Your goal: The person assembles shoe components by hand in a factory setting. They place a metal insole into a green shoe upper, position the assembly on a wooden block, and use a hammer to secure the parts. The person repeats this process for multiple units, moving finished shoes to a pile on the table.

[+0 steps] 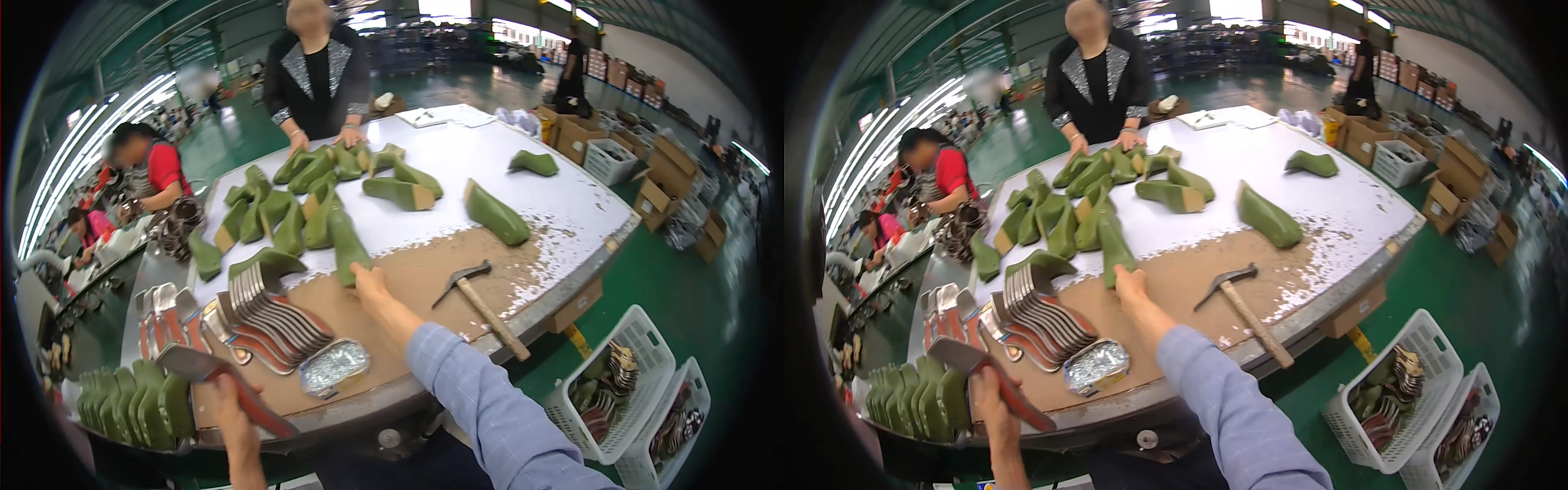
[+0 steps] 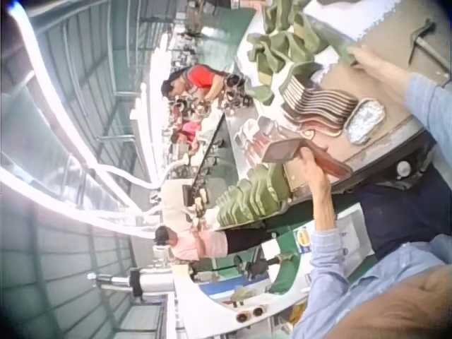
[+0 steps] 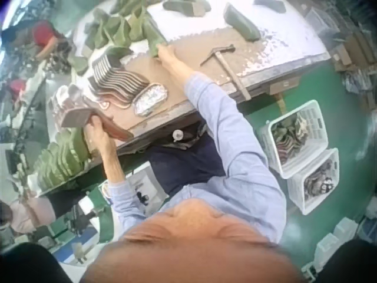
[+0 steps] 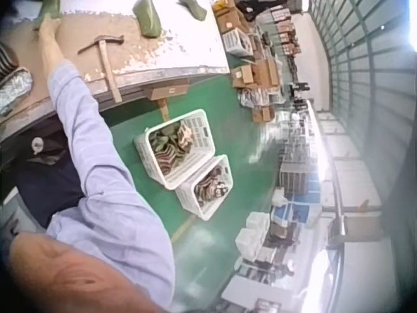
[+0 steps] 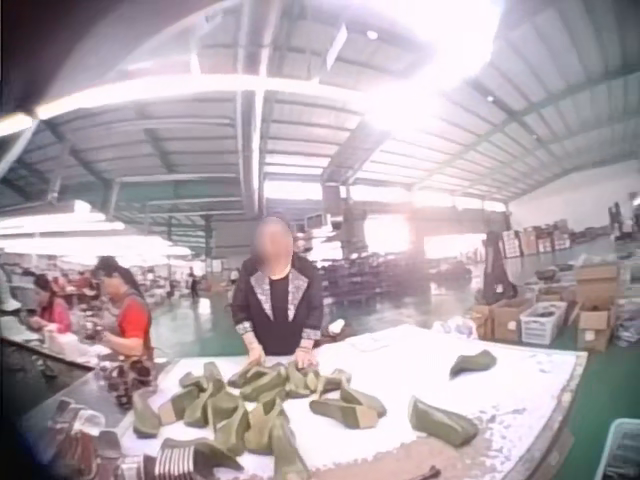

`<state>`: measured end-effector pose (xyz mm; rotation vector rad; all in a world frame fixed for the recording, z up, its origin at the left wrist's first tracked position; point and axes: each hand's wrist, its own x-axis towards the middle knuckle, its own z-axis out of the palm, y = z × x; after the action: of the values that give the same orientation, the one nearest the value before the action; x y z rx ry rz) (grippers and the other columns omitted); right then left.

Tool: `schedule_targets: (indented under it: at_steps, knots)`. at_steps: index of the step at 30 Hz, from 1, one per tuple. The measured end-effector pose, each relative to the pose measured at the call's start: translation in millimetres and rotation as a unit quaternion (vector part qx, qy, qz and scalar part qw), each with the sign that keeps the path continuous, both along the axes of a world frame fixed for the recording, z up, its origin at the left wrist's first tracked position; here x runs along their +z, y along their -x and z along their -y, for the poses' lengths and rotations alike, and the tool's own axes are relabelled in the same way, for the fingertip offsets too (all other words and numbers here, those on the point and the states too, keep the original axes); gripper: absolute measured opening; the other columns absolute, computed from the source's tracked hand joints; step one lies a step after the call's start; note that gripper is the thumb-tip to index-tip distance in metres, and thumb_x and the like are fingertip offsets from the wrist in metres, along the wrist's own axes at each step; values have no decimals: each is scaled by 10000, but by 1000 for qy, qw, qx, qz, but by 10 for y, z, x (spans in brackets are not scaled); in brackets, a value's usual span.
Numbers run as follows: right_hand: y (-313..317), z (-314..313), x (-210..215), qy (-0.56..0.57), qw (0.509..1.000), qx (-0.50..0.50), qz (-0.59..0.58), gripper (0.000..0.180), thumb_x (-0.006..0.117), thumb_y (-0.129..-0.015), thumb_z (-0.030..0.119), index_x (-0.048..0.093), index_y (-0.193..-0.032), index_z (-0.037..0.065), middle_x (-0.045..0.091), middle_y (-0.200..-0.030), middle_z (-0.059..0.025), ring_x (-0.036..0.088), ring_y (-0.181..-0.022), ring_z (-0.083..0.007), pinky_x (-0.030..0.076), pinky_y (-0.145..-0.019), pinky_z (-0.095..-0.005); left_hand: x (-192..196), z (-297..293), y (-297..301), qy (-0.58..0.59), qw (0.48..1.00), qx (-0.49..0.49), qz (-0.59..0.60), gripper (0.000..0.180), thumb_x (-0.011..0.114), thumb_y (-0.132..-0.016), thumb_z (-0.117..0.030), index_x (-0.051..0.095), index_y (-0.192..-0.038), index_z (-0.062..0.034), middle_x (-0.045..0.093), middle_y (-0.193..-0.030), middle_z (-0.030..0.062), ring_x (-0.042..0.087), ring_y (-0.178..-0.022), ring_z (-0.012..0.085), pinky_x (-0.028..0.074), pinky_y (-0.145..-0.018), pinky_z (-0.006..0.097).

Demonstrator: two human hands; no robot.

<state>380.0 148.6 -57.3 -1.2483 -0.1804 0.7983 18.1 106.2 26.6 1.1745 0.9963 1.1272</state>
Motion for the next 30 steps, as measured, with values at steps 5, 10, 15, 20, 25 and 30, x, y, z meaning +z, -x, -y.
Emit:
schedule_targets:
  at_steps: [5,10,15,20,25,30]
  knots:
    - [37,1506,626,-110,973,1,204,390,721,-971,315,653,-1187,-3,709,-969,-98,671,-844,-138,584,-599,-279,-103,27,-131,-12,998,42,49,543,541,-1021,-583,562,-1198,-70,683,-865,107,705,-796,216,584,-702,337]
    - [726,1840,1701,-132,906,89,393,327,766,-939,249,659,-1108,-11,727,-949,-95,690,-838,-167,557,-715,-290,-109,274,-401,83,957,-266,79,806,481,-949,-754,552,-1274,-21,690,-983,147,725,-842,282,611,-756,409]
    - [1483,1485,1669,-131,872,36,471,395,813,-856,176,630,-1157,-4,702,-988,-131,680,-886,-208,552,-757,-354,365,854,-553,207,886,-354,216,797,500,-942,-695,553,-1309,10,697,-1072,192,724,-832,311,630,-755,446]
    - [1727,2169,1366,-175,888,141,401,974,864,-839,366,279,-1506,-36,499,-1355,-218,495,-1305,-312,407,-1111,-422,394,789,-378,199,855,-308,367,664,491,-952,-511,572,-1311,42,674,-1180,240,713,-927,337,619,-848,450]
    - [1934,2668,957,-117,898,359,225,886,846,-867,327,270,-1443,-21,481,-1407,-222,511,-1298,-283,396,-1123,-417,203,813,-411,86,891,-281,346,659,498,-981,-476,518,-1403,30,595,-1366,254,654,-1132,350,547,-1009,457]
    - [1605,2774,656,-96,758,231,602,741,884,-743,19,396,-1296,84,548,-1260,-240,613,-1127,-418,524,-927,-448,279,779,-280,-30,883,-208,419,736,469,-1006,-650,455,-1459,-69,599,-1345,240,584,-1265,392,497,-1055,496]
